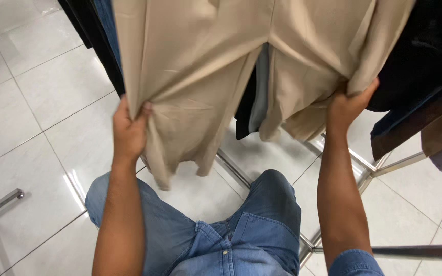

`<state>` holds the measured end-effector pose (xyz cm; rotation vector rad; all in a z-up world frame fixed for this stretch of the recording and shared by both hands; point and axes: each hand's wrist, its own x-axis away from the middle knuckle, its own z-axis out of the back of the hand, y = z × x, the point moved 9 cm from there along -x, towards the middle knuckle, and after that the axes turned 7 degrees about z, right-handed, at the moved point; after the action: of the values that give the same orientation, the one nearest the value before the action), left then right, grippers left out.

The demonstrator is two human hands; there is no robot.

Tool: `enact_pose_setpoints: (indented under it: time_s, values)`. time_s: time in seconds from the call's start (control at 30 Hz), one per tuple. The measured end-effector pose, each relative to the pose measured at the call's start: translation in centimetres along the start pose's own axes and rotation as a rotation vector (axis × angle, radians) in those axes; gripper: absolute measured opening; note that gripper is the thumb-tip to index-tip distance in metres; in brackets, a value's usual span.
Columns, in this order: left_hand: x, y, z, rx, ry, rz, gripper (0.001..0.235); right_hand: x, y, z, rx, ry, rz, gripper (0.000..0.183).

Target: The person picks up clothing items from a cart, places them on hangers, and then hangs the clothes on a rack in a store.

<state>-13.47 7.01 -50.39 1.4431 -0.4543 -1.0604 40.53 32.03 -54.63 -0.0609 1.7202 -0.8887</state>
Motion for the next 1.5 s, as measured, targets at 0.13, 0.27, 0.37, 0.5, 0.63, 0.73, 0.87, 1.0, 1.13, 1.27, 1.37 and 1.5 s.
enact_pose_setpoints:
  time_s: [0.13,0.27,0.37,0.5,0.63,0.73,0.87,1.0,1.13,1.27,1.37,1.5]
  values:
    - [3.5,-0.9,-2.8,-0.134,-0.093,0.253,0.071,6.1,-13.0,-0.2,0.356,0.196,0.445,0.068]
    - [5.0,-2.9,-5.5,-0.009,-0.269,0.125,0.054,14.8,-15.0,-8.1,-0.167,-0.544,-0.012,0.072]
    - [5.5,-4.1,-6.5,0.085,-0.343,0.182,0.047,19.6,-15.5,-12.4,-0.425,-0.901,-0.318,0.085]
    - [5.0,-8.7,-5.2,0.259,-0.303,0.309,0.031,20.9,-12.1,-15.6,-0.547,-0.869,-0.53,0.1]
    - [6.0,-7.5,-4.4,0.161,-0.326,0.38,0.016,24.0,-7.6,-16.8,-0.495,-1.076,-0.646,0.048]
    - [6.2,-5.6,-5.7,-0.101,-0.41,0.301,0.023,24.4,-3.5,-15.5,-0.237,-0.987,-0.706,0.027]
    - [6.5,-10.8,-6.7,0.049,-0.478,0.441,0.037,26.8,-4.4,-16.5,-0.464,-1.142,-0.687,0.047]
    - [6.8,-11.6,-5.8,0.17,-0.455,0.572,0.046,27.4,-2.9,-15.3,-0.498,-1.095,-0.735,0.038]
    - [5.8,-11.7,-4.5,0.157,-0.384,0.558,0.033,26.8,-8.0,-14.5,-0.617,-1.266,-0.734,0.055]
    - [4.9,-12.5,-3.2,0.155,-0.322,0.5,0.029,26.2,-12.2,-13.2,-0.644,-1.45,-0.731,0.04]
    - [5.0,-13.3,-2.9,0.227,-0.322,0.479,0.035,24.4,-16.3,-13.0,-0.619,-1.555,-0.708,0.018]
    - [5.6,-14.0,-2.8,0.249,-0.33,0.522,0.049,26.7,-14.7,-11.9,-0.426,-1.663,-0.684,0.067]
